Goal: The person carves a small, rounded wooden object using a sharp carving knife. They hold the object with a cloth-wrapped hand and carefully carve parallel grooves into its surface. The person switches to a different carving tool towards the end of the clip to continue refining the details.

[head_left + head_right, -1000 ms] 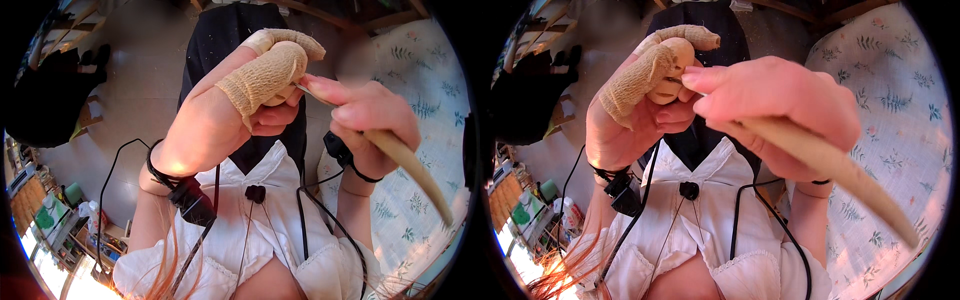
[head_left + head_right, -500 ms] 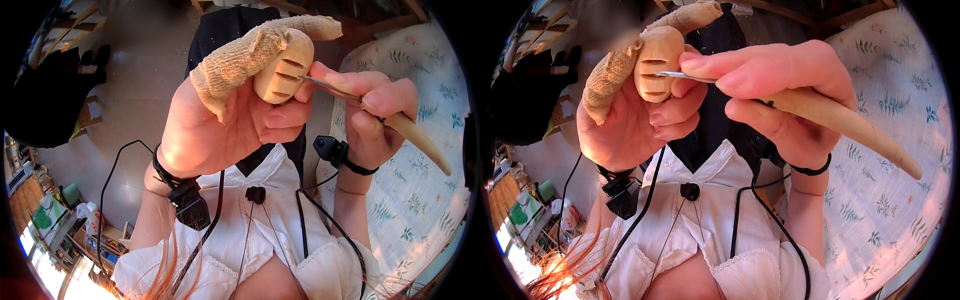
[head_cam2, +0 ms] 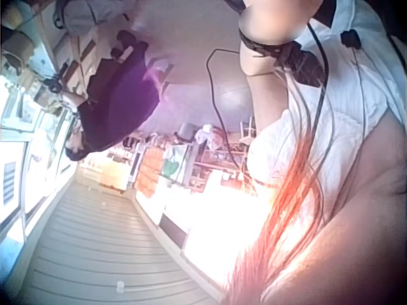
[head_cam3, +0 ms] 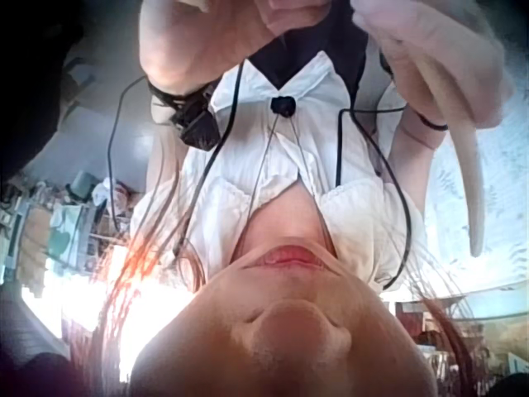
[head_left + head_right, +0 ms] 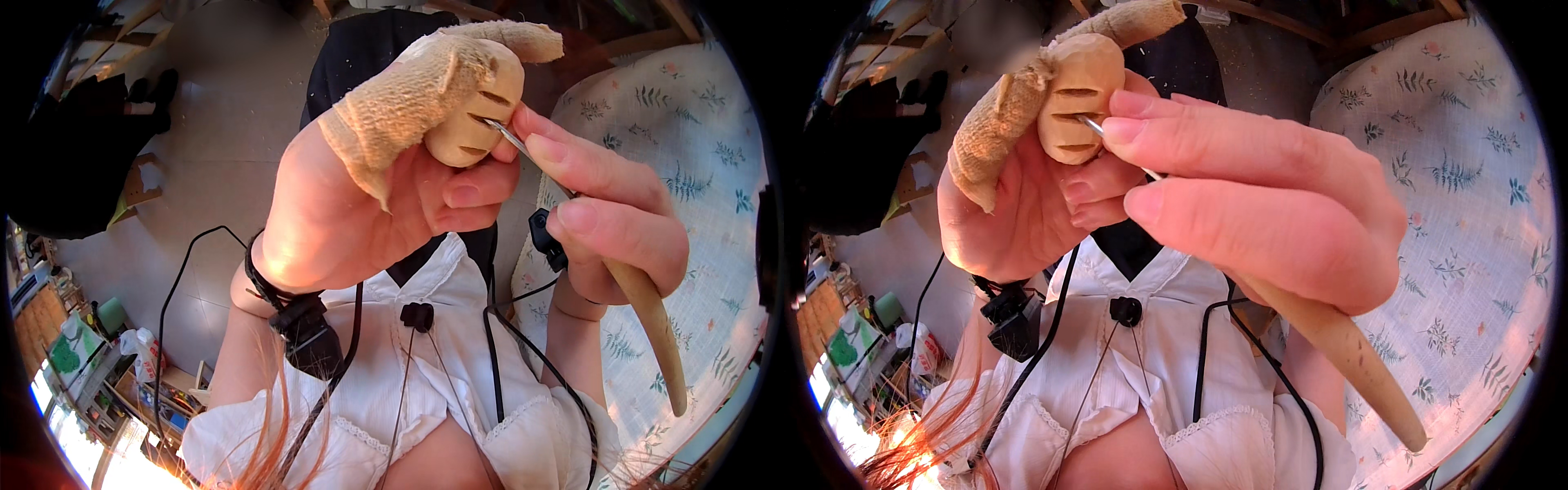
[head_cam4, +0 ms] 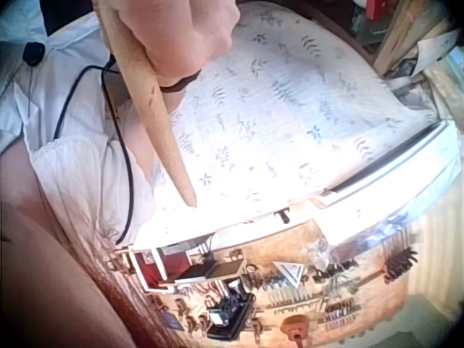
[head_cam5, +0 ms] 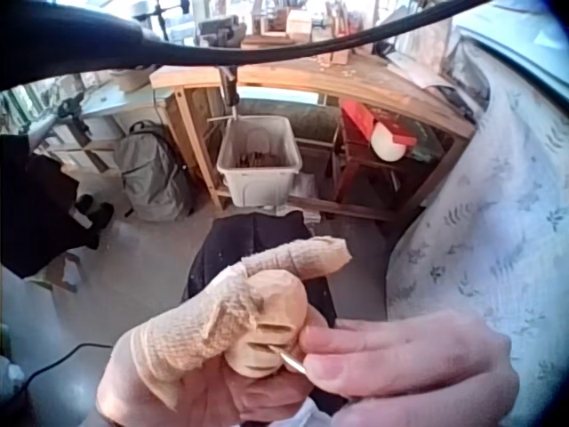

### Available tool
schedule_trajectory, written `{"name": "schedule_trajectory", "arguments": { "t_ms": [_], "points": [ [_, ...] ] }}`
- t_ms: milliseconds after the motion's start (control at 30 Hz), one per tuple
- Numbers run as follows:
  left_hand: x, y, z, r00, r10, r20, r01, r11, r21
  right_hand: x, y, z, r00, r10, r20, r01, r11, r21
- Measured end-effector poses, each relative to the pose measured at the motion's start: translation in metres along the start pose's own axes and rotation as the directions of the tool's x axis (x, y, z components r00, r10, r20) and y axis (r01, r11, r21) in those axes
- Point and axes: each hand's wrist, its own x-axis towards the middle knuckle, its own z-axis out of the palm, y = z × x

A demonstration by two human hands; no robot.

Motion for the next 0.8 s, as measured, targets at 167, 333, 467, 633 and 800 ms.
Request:
{"name": "schedule_trajectory", "arguments": {
  "t_ms": [167,333,467,633,800],
  "points": [
    [0.002,-0.001,0.0,0.993,0.069,-0.094,-0.066,0.997,0.033,0.001,-0.002,0.004,1.0,0.01,-0.02,-0.011,0.998,-0.061],
    [0.0,-0.005,0.006,0.96,0.132,-0.247,-0.129,0.991,0.029,0.002,-0.002,0.008,0.996,0.079,-0.048,-0.081,0.995,-0.053],
    [0.0,-0.004,0.002,0.973,0.059,-0.224,-0.067,0.997,-0.028,0.003,0.004,-0.001,0.988,0.154,-0.004,-0.153,0.984,0.088],
    [0.001,-0.007,0.003,0.977,0.077,-0.201,-0.065,0.996,0.065,0.001,0.01,-0.001,0.979,0.203,-0.018,-0.191,0.946,0.263],
    [0.004,-0.008,0.0,0.991,0.057,-0.123,-0.054,0.998,0.028,0.001,0.006,-0.003,0.975,0.214,-0.06,-0.18,0.92,0.348]
  ]
}}
